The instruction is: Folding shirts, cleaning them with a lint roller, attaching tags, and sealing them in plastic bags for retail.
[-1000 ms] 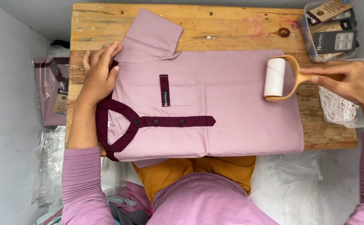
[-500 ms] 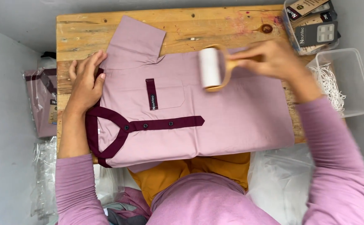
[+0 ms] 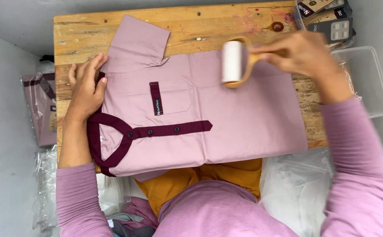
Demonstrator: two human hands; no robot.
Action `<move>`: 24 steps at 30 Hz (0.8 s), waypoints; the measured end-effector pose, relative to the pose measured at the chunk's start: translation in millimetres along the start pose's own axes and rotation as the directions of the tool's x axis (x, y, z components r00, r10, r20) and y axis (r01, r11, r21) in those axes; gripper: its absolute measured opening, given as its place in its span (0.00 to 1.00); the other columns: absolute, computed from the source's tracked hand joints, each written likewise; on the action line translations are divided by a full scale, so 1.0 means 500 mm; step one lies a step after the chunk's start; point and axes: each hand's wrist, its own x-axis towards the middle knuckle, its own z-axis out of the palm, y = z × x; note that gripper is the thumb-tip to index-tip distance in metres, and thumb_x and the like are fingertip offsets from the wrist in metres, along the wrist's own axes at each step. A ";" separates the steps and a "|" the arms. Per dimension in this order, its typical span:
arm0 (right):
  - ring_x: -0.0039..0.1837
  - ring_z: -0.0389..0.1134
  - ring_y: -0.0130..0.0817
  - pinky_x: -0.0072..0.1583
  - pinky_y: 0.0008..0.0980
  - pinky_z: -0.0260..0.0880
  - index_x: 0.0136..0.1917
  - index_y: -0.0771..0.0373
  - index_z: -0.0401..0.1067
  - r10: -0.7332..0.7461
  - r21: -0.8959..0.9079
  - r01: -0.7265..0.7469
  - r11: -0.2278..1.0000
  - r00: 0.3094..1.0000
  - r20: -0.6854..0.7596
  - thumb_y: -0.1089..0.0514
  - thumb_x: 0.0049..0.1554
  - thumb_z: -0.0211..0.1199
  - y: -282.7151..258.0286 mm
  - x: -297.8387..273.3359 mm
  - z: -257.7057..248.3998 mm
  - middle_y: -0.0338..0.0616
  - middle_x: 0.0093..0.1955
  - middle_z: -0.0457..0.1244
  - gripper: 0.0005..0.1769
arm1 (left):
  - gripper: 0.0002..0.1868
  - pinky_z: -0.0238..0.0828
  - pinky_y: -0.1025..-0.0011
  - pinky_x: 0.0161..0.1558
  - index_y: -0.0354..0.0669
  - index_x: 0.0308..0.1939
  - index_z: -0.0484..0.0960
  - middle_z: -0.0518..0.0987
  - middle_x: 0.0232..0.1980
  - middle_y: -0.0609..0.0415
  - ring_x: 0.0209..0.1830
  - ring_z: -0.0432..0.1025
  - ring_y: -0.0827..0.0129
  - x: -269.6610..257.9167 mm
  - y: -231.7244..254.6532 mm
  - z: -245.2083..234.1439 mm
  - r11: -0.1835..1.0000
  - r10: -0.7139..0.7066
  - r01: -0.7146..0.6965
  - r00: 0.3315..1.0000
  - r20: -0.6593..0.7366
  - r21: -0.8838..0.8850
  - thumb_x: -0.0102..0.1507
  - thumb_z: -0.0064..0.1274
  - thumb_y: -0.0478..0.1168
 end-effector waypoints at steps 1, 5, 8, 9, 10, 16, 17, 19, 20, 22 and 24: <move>0.32 0.62 0.23 0.30 0.26 0.43 0.67 0.34 0.77 0.001 -0.002 -0.001 1.000 1.000 -0.007 0.37 0.69 0.51 -0.036 0.025 -0.003 0.29 0.47 0.73 0.19 | 0.31 0.26 0.44 0.74 0.43 0.77 0.57 0.70 0.75 0.52 0.77 0.56 0.55 -0.001 -0.002 0.001 1.000 0.005 -0.005 1.000 -0.003 0.004 0.69 0.39 0.36; 0.47 0.71 0.35 0.43 0.40 0.66 0.64 0.34 0.78 0.100 0.118 -0.101 0.988 0.995 0.020 0.38 0.65 0.55 -0.080 0.064 -0.007 0.32 0.59 0.72 0.18 | 0.30 0.27 0.44 0.74 0.42 0.77 0.57 0.70 0.74 0.53 0.76 0.57 0.55 0.000 -0.002 0.001 1.000 0.000 0.000 1.000 -0.005 0.000 0.69 0.39 0.36; 0.41 0.70 0.34 0.35 0.34 0.62 0.66 0.35 0.76 0.124 0.068 -0.130 0.989 0.988 0.088 0.35 0.66 0.50 -0.018 -0.008 -0.028 0.36 0.59 0.72 0.21 | 0.31 0.26 0.44 0.74 0.43 0.77 0.57 0.70 0.74 0.53 0.76 0.57 0.56 -0.001 -0.001 -0.002 1.000 -0.012 0.012 1.000 0.007 -0.011 0.68 0.39 0.35; 0.42 0.70 0.37 0.32 0.30 0.58 0.67 0.37 0.76 0.168 0.037 -0.174 0.984 0.978 0.123 0.37 0.66 0.49 0.006 -0.040 -0.043 0.42 0.59 0.72 0.22 | 0.31 0.26 0.44 0.74 0.43 0.77 0.57 0.70 0.75 0.53 0.76 0.57 0.56 -0.001 0.000 -0.003 1.000 -0.015 0.015 1.000 0.008 -0.013 0.68 0.39 0.35; 0.42 0.70 0.37 0.32 0.30 0.58 0.67 0.37 0.76 0.169 0.034 -0.174 0.984 0.977 0.127 0.37 0.66 0.49 0.032 -0.075 -0.063 0.42 0.59 0.72 0.22 | 0.31 0.26 0.44 0.74 0.43 0.77 0.57 0.70 0.75 0.53 0.76 0.57 0.56 0.001 0.001 -0.003 1.000 -0.016 0.016 1.000 0.009 -0.019 0.68 0.39 0.35; 0.27 0.62 0.24 0.29 0.20 0.53 0.71 0.42 0.78 0.349 -0.171 -0.328 0.929 0.931 0.111 0.45 0.72 0.56 -0.043 -0.212 -0.116 0.35 0.43 0.73 0.17 | 0.30 0.40 0.44 0.74 0.41 0.77 0.57 0.53 0.80 0.40 0.80 0.46 0.46 -0.011 0.049 -0.059 0.982 -0.173 0.182 0.975 0.140 -0.057 0.70 0.44 0.36; 0.38 0.65 0.30 0.42 0.28 0.59 0.68 0.54 0.77 0.238 0.125 -0.235 0.964 0.971 -0.011 0.51 0.70 0.57 -0.088 -0.208 -0.086 0.42 0.52 0.72 0.17 | 0.23 0.40 0.39 0.73 0.44 0.70 0.66 0.53 0.81 0.39 0.80 0.46 0.42 -0.027 0.041 -0.063 0.988 -0.129 0.139 0.982 0.141 -0.063 0.70 0.45 0.38; 0.49 0.69 0.37 0.55 0.36 0.66 0.65 0.66 0.77 0.167 0.409 -0.090 0.908 0.973 -0.157 0.58 0.67 0.60 -0.194 -0.171 -0.029 0.50 0.61 0.71 0.17 | 0.17 0.41 0.34 0.72 0.47 0.63 0.74 0.54 0.81 0.38 0.80 0.46 0.38 -0.059 0.033 -0.060 0.992 -0.093 0.104 0.985 0.147 -0.068 0.69 0.47 0.41; 0.49 0.67 0.35 0.54 0.34 0.65 0.67 0.58 0.75 0.103 0.508 -0.019 0.861 0.985 -0.138 0.56 0.67 0.59 -0.255 -0.139 -0.002 0.45 0.56 0.70 0.17 | 0.18 0.39 0.34 0.72 0.52 0.64 0.76 0.52 0.82 0.40 0.80 0.45 0.38 -0.075 0.033 -0.055 0.994 -0.104 0.108 0.984 0.147 -0.019 0.70 0.47 0.46; 0.49 0.66 0.33 0.54 0.33 0.64 0.68 0.51 0.73 0.030 0.601 0.057 0.797 0.990 -0.135 0.54 0.66 0.58 -0.343 -0.069 0.041 0.40 0.51 0.70 0.17 | 0.20 0.37 0.35 0.72 0.56 0.65 0.77 0.51 0.83 0.42 0.80 0.45 0.39 -0.089 0.028 -0.044 0.993 -0.117 0.113 0.983 0.140 0.037 0.70 0.47 0.50; 0.43 0.66 0.30 0.46 0.31 0.64 0.69 0.46 0.74 -0.092 0.542 0.161 0.824 0.984 -0.153 0.52 0.67 0.58 -0.405 -0.008 0.079 0.35 0.46 0.64 0.17 | 0.25 0.30 0.38 0.73 0.57 0.72 0.72 0.49 0.83 0.41 0.81 0.42 0.42 -0.098 0.021 -0.025 0.991 -0.088 0.076 0.991 0.101 0.114 0.72 0.42 0.55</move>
